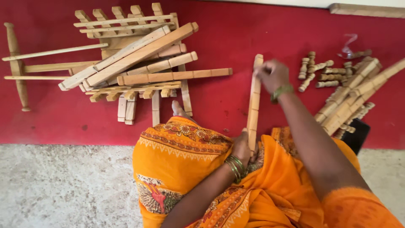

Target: The person sits on the floor and assembles a wooden toy structure. They rub an orange substance onto wooden bars and spindles by hand, then fit the bars and turned wooden pieces together, adding assembled bars to a growing pile of parts.

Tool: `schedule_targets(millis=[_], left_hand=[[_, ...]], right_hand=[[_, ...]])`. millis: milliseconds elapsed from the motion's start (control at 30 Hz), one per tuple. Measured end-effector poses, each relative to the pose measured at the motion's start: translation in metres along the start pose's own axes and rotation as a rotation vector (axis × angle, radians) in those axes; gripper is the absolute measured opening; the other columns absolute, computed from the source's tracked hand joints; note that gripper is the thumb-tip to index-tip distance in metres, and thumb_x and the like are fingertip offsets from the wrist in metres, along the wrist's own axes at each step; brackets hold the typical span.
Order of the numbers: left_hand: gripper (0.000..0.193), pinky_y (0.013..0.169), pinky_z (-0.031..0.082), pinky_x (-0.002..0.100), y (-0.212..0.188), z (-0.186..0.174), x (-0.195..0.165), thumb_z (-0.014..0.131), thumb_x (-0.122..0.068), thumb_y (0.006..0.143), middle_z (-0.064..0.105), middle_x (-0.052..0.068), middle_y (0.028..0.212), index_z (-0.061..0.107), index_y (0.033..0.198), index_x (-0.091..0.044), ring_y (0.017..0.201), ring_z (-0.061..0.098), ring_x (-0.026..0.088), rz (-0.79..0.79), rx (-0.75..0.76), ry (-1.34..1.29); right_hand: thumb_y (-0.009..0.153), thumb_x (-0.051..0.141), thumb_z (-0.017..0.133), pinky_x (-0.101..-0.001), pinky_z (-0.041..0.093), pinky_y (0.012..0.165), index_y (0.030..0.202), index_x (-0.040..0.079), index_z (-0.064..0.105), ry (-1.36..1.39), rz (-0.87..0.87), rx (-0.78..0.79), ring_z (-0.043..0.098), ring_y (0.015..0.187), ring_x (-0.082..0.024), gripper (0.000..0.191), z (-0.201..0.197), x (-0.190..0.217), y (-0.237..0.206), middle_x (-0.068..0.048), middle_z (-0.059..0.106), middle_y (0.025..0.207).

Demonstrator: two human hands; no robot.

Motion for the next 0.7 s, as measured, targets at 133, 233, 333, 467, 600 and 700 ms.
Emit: schedule_targets(millis=[133,233,333,467,600,700], left_hand=[[0.064,0.030,0.031,0.030,-0.004,0.001,0.000,0.023,-0.052,0.108,0.044,0.001,0.047,0.049,0.070,-0.008,0.030,0.036,0.015,0.002,-0.013,0.008],[0.051,0.034,0.035,0.026,-0.010,0.005,-0.006,0.028,-0.045,0.109,0.050,-0.002,0.054,0.056,0.081,-0.012,0.038,0.040,0.009,0.050,0.034,0.071],[0.056,0.033,0.038,0.024,-0.011,0.000,-0.004,0.024,-0.048,0.107,0.050,-0.004,0.053,0.055,0.077,-0.012,0.037,0.039,0.007,-0.038,-0.093,0.055],[0.055,0.035,0.036,0.025,-0.006,0.005,-0.003,0.023,-0.046,0.108,0.049,-0.004,0.053,0.059,0.083,-0.014,0.038,0.039,0.009,-0.028,-0.011,-0.023],[0.069,0.029,0.030,0.028,0.001,0.005,0.006,0.017,-0.056,0.109,0.040,-0.002,0.043,0.048,0.067,-0.009,0.028,0.033,0.013,-0.037,0.099,-0.023],[0.063,0.032,0.029,0.029,0.008,0.000,0.007,0.021,-0.054,0.109,0.042,-0.002,0.047,0.050,0.074,-0.012,0.032,0.033,0.014,-0.029,0.043,-0.028]], right_hand=[[0.087,0.014,0.076,-0.0306,0.058,0.068,0.087,0.010,0.072,-0.141,-0.080,0.144,0.067,0.078,-0.014,0.006,0.002,-0.003,-0.091,-0.005,0.069,0.088],[0.087,0.017,0.076,-0.0295,0.059,0.067,0.082,0.017,0.074,-0.199,-0.392,0.264,0.067,0.074,-0.013,0.005,0.013,0.012,-0.162,-0.001,0.071,0.084],[0.086,0.018,0.073,-0.0295,0.060,0.064,0.083,0.019,0.075,-0.174,-0.197,0.341,0.068,0.071,-0.012,0.003,0.016,-0.005,-0.195,0.000,0.071,0.081],[0.086,0.020,0.075,-0.0315,0.060,0.070,0.083,0.015,0.074,-0.159,-0.286,0.297,0.069,0.076,-0.013,0.006,0.010,-0.001,-0.165,-0.002,0.072,0.087],[0.089,0.019,0.075,-0.0316,0.060,0.077,0.090,0.011,0.072,-0.073,-0.074,0.179,0.071,0.088,-0.015,0.009,0.001,-0.013,-0.079,-0.006,0.073,0.098],[0.090,0.016,0.077,-0.0354,0.058,0.076,0.089,0.007,0.073,-0.154,0.031,0.085,0.071,0.086,-0.018,0.010,-0.005,-0.015,-0.015,-0.010,0.074,0.095]])
Point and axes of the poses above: each hand's wrist, its own y-axis towards the middle knuckle, its own z-axis out of the palm, x = y × z, the point moved 7 cm from there along y, towards the middle knuckle
